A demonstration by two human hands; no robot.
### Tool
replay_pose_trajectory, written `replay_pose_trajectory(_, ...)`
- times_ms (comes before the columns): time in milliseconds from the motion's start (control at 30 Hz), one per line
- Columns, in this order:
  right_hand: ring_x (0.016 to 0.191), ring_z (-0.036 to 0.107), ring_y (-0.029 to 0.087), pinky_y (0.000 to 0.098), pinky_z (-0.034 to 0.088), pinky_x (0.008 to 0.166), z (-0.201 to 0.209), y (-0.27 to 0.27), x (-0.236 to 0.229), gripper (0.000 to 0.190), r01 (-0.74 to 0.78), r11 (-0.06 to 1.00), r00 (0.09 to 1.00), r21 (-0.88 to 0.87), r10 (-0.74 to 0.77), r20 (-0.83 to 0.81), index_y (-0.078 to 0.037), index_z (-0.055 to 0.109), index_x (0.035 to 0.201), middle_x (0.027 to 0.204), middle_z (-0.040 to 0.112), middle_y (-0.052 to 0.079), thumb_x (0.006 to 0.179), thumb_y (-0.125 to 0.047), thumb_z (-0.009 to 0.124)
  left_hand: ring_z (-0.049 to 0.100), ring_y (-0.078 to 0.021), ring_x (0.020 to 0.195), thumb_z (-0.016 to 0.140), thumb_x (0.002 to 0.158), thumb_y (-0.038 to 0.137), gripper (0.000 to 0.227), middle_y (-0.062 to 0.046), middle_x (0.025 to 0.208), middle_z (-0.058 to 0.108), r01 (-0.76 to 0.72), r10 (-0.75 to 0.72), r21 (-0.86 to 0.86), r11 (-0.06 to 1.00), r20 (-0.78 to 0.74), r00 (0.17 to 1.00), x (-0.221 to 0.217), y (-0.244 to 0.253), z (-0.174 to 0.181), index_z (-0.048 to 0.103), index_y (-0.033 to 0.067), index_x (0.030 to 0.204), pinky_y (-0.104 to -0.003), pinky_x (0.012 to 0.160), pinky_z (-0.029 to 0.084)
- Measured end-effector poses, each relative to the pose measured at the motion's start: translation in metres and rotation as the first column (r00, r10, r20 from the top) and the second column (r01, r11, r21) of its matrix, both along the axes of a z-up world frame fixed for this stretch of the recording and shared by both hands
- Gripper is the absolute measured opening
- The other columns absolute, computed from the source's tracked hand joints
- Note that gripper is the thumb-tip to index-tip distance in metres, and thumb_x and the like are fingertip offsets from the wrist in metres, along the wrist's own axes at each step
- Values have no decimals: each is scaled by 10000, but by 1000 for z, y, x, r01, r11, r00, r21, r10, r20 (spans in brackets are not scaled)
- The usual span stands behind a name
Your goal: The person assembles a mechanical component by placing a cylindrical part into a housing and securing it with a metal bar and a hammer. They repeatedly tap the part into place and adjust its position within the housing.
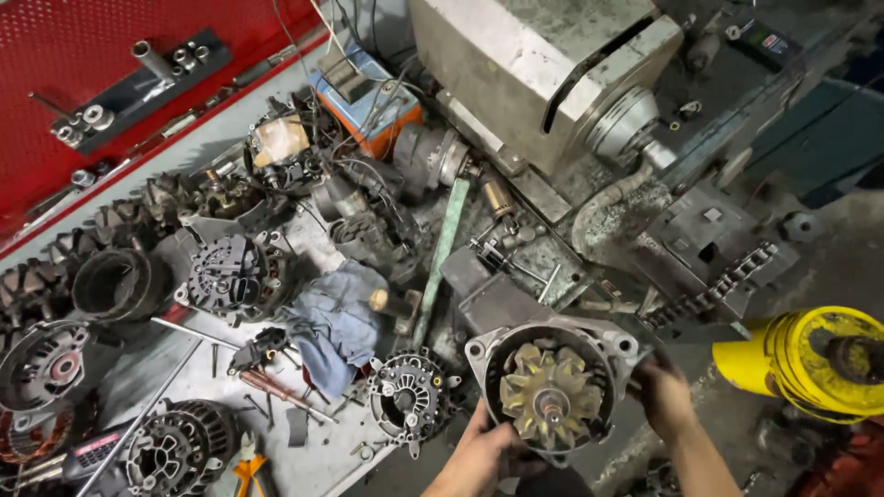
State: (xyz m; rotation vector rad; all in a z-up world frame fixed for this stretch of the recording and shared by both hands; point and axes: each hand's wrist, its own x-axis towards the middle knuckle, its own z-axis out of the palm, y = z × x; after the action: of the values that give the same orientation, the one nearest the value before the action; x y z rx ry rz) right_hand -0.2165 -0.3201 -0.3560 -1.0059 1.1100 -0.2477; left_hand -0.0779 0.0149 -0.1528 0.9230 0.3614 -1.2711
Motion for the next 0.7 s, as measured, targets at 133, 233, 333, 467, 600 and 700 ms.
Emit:
replay_pose_trajectory(133, 1034, 658, 334, 531, 568, 849, 25, -11, -18, 286, 252, 935, 904, 248, -319, 284, -45, 548, 1245, 1133, 663, 125, 993, -180, 555, 667, -231, 953, 549, 858, 40, 738, -62, 1175, 635, 9, -9, 36, 999, 12, 1000, 2, -7, 26, 407, 288, 1538, -503, 773, 610)
replay_pose_trajectory(233, 1113, 656, 334, 546, 567, 899, 94, 4, -10, 271, 241, 957, 890, 161, -284, 357, 7, 558, 1273, 1165, 626, 118, 1044, -136, 581, 715, -303, 875, 532, 810, 36, 742, -80, 1126, 680, -16, 15, 56, 998, 8, 1000, 7, -13, 53, 418, 306, 1492, -510, 653, 611)
replay_pose_trajectory(333, 1135, 626, 274, 499, 518, 923, 140, 22, -1, 435, 191, 977, 967, -93, -171, 190, -56, 571, 1396, 1240, 651, 96, 969, -130, 606, 692, -310, 834, 544, 807, 21, 763, -115, 1084, 660, -42, 40, 72, 996, 34, 999, 6, -3, 52, 434, 299, 1509, -525, 603, 624)
replay_pose_trajectory(467, 1264, 559, 241, 387, 431, 1082, 175, 45, -1, 555, -167, 653, 982, -739, 180, -63, 25, 509, 1500, 1392, 599, 178, 1048, -283, 601, 685, -361, 863, 535, 808, 9, 776, -127, 1130, 661, -40, 42, -46, 998, 41, 998, 0, 22, 55, 406, 275, 1526, -530, 621, 611)
replay_pose_trajectory(600, 1371, 527, 333, 421, 401, 1137, 237, 80, 15, 599, -272, 285, 900, -919, 413, -139, 69, 494, 1511, 1470, 538, 271, 1115, -380, 485, 698, -349, 1023, 520, 816, -3, 837, -132, 1262, 662, -107, 93, -216, 970, -75, 993, -4, 49, 67, 390, 261, 1600, -530, 696, 611)
replay_pose_trajectory(700, 1387, 487, 384, 469, 365, 1170, 291, 130, 39, 591, -191, 276, 825, -942, 565, -2, 86, 497, 1406, 1431, 501, 300, 1109, -419, 425, 692, -400, 1117, 501, 861, 51, 774, -169, 1385, 648, -233, 162, -461, 856, -190, 968, -14, 83, 70, 385, 156, 1618, -553, 761, 603)
